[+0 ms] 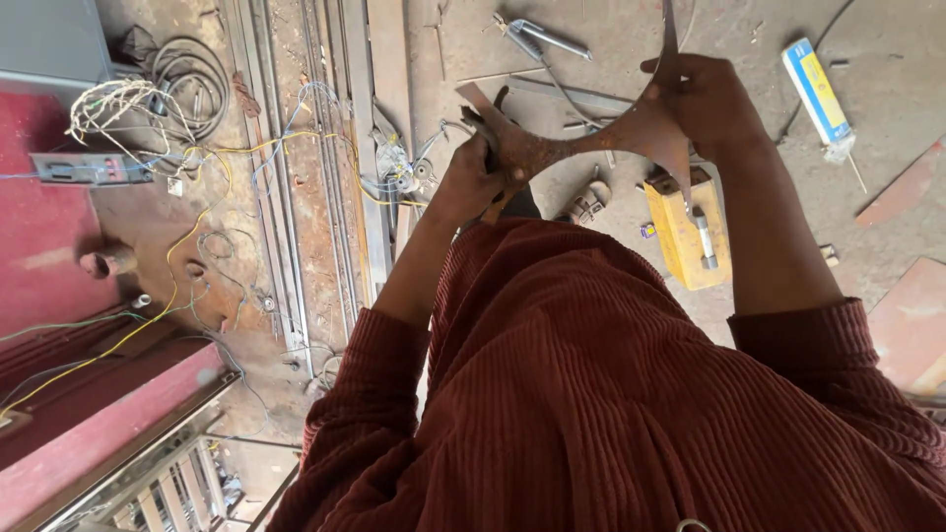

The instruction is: The person grinds a metal sheet with an angle grinder, picks up various metal cutouts, and welds them onto a larger decorative metal gate frame using a welding torch.

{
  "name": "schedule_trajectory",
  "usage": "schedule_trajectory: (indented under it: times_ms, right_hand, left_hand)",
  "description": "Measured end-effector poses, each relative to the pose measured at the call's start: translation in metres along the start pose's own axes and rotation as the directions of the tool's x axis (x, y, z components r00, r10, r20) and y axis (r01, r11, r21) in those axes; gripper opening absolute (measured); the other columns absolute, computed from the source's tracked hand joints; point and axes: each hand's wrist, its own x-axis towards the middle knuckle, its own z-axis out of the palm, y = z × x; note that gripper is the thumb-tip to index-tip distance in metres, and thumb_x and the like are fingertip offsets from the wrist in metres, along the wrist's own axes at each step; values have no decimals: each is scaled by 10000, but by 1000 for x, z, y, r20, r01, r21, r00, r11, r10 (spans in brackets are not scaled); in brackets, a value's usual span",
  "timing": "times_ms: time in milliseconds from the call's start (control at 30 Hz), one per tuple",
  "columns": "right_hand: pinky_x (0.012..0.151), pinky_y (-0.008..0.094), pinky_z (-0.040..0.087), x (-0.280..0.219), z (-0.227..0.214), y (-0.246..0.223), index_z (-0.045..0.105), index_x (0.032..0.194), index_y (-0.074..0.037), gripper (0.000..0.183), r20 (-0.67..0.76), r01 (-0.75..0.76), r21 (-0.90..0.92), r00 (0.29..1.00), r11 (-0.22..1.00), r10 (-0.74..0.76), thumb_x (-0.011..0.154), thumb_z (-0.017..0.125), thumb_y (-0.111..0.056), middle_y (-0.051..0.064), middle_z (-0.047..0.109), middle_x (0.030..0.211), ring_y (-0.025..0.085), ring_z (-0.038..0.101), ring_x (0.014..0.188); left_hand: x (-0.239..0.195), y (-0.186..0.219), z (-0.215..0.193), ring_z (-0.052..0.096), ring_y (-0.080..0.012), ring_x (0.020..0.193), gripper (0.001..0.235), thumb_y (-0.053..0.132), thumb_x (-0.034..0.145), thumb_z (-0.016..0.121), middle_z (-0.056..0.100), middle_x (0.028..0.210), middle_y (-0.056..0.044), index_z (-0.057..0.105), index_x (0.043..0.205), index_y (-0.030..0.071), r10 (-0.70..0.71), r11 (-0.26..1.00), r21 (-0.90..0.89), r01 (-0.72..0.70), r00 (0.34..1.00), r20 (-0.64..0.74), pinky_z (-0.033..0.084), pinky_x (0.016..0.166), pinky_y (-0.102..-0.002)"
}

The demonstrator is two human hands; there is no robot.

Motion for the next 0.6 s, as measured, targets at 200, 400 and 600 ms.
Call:
schedule_trajectory:
  times_ms: [200,400,600]
  right_hand:
    - [854,271,543,31,15,-24,668,1356,3,300,-109,-35,98,993,995,46,1064,608,-30,94,696,1105,122,630,981]
    - [838,338,664,127,24,-72,599,1168,-40,153,-101,-83,652,976,753,195,1042,602,-126,35,707,1056,163,733,1001]
    - [832,412,545,203,33,-145,640,1249,64,200,-149,304,-59,939,951,-309,1148,611,-106,165,661,1098,246,653,969]
  left_hand:
    - [34,-8,-35,659,-259,1060,550,148,888,839,683,1147,-140,530,1292,-63,87,968,-236,-82,996,9,549,900,-363]
    - [99,68,-140,682,-261,1006,680,-2,805,725,643,1191,-127,427,1416,26,-35,719,-673,173,976,215,624,809,-403]
    - [147,105,-220,700,-247,1058,651,-39,797,772,687,1169,-130,527,1400,-32,102,890,-455,18,966,238,620,933,-354]
